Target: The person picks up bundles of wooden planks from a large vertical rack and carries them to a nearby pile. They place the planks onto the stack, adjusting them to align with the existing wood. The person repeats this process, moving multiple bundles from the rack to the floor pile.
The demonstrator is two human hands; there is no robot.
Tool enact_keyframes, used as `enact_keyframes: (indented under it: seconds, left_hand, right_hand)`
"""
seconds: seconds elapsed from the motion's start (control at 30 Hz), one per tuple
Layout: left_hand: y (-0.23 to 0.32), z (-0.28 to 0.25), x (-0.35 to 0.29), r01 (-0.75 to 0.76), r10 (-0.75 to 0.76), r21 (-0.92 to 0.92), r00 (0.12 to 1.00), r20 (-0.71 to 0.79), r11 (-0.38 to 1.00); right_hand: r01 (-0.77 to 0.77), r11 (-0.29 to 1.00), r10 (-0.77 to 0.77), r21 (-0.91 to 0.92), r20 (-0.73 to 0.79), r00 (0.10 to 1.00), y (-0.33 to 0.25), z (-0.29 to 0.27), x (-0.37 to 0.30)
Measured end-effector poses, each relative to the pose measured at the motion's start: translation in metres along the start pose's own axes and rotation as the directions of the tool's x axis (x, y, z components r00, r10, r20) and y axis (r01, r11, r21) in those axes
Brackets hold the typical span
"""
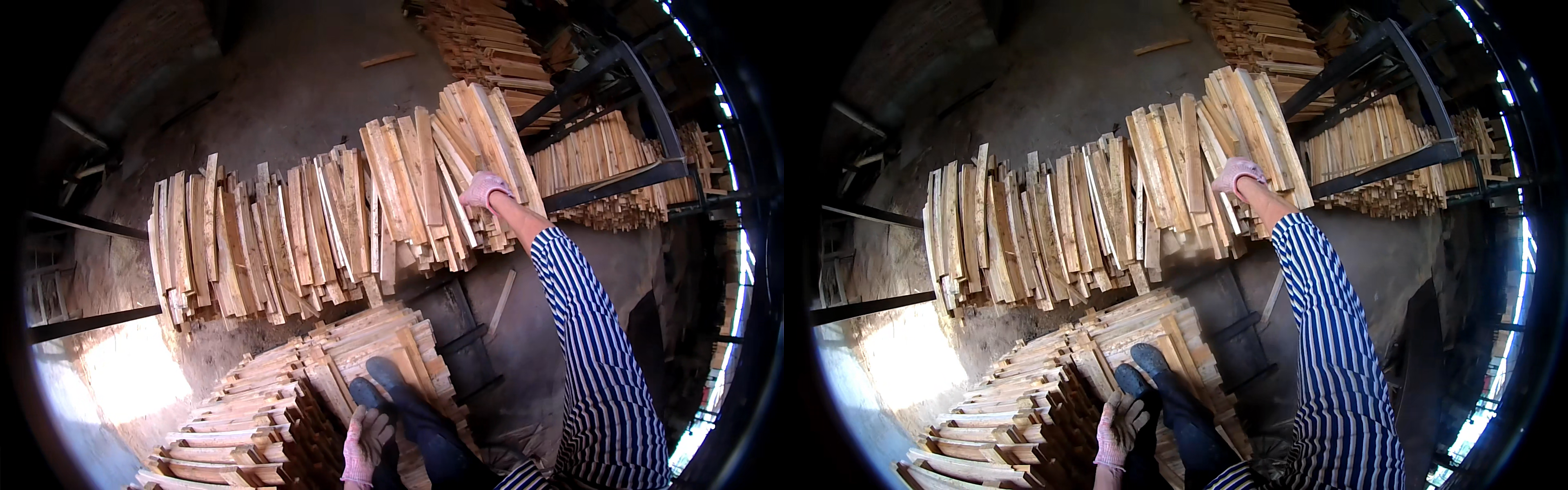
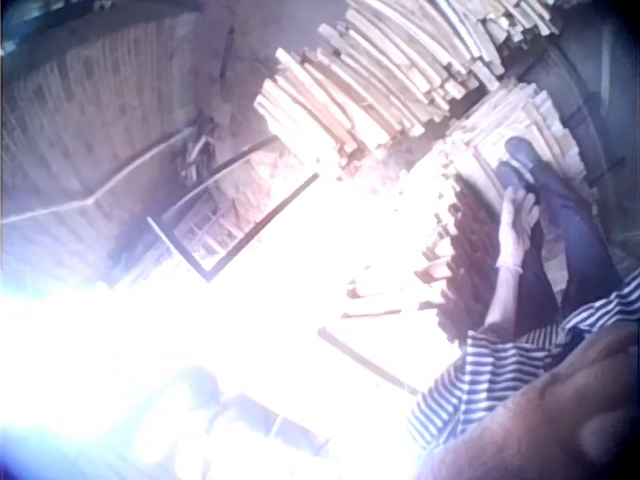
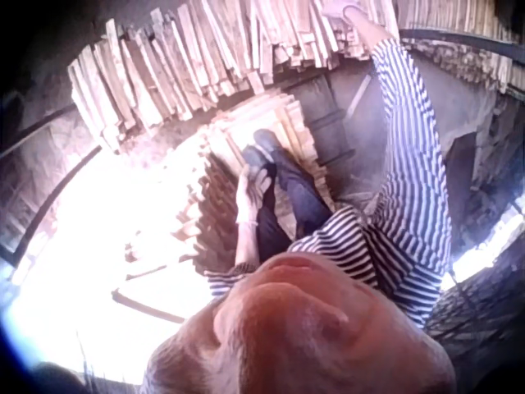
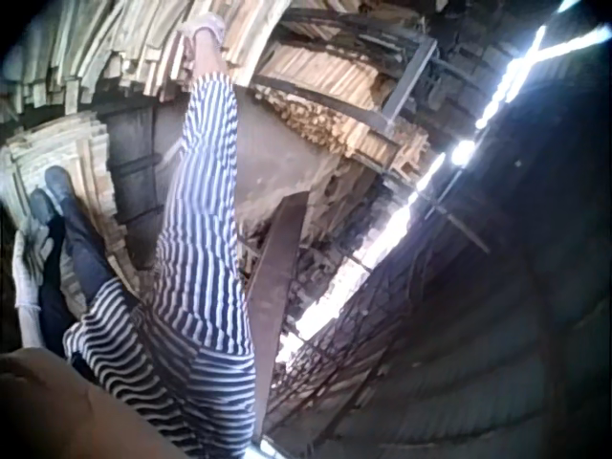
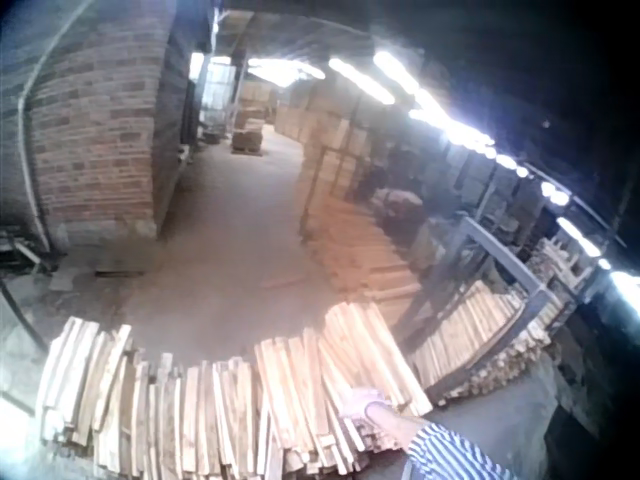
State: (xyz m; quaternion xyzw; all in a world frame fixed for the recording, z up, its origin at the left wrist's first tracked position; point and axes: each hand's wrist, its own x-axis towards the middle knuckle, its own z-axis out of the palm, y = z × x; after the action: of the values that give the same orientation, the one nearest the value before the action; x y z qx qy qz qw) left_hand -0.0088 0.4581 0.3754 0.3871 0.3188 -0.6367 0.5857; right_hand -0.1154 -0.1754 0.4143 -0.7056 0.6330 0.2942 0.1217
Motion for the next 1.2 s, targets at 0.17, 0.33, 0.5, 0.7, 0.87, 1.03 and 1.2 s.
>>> enact_keyframes:
  seconds: [0.17,0.33,0.5,0.7,0.87,1.03,1.2]
  left_hand:
    - [-0.004,-0.015,0.000,0.024,-0.020,0.071,0.998,-0.058,0.997]
    - [-0.022,0.038,0.076,0.181,-0.188,0.176,0.982,0.023,0.968]
    - [-0.033,0.230,0.204,0.213,-0.313,0.320,0.900,0.304,0.923]
    - [-0.022,0.305,0.251,0.114,-0.263,0.450,0.922,0.285,0.886]
    - [0.025,0.298,0.222,0.162,-0.281,0.590,0.953,0.115,0.791]
    - [0.076,0.265,0.248,0.047,-0.178,0.531,0.964,0.199,0.846]
    - [0.059,0.282,0.232,-0.040,-0.212,0.811,0.957,0.199,0.583]
  right_hand:
    - [-0.054,0.990,0.053,0.128,0.010,0.999,0.013,-0.007,-0.026]
    - [-0.094,0.977,0.081,0.192,0.073,0.994,0.024,-0.011,-0.081]
    - [-0.054,0.862,0.059,0.504,0.006,0.998,0.061,0.061,-0.122]
    - [-0.070,0.936,0.033,0.345,0.111,0.993,-0.006,0.113,-0.203]
    - [0.213,0.974,-0.223,0.076,0.194,0.955,-0.020,0.119,-0.206]
    - [-0.110,0.578,-0.024,0.809,0.151,0.988,-0.049,0.134,-0.125]
    - [-0.554,-0.283,-0.317,0.783,0.468,0.825,-0.047,0.195,-0.080]
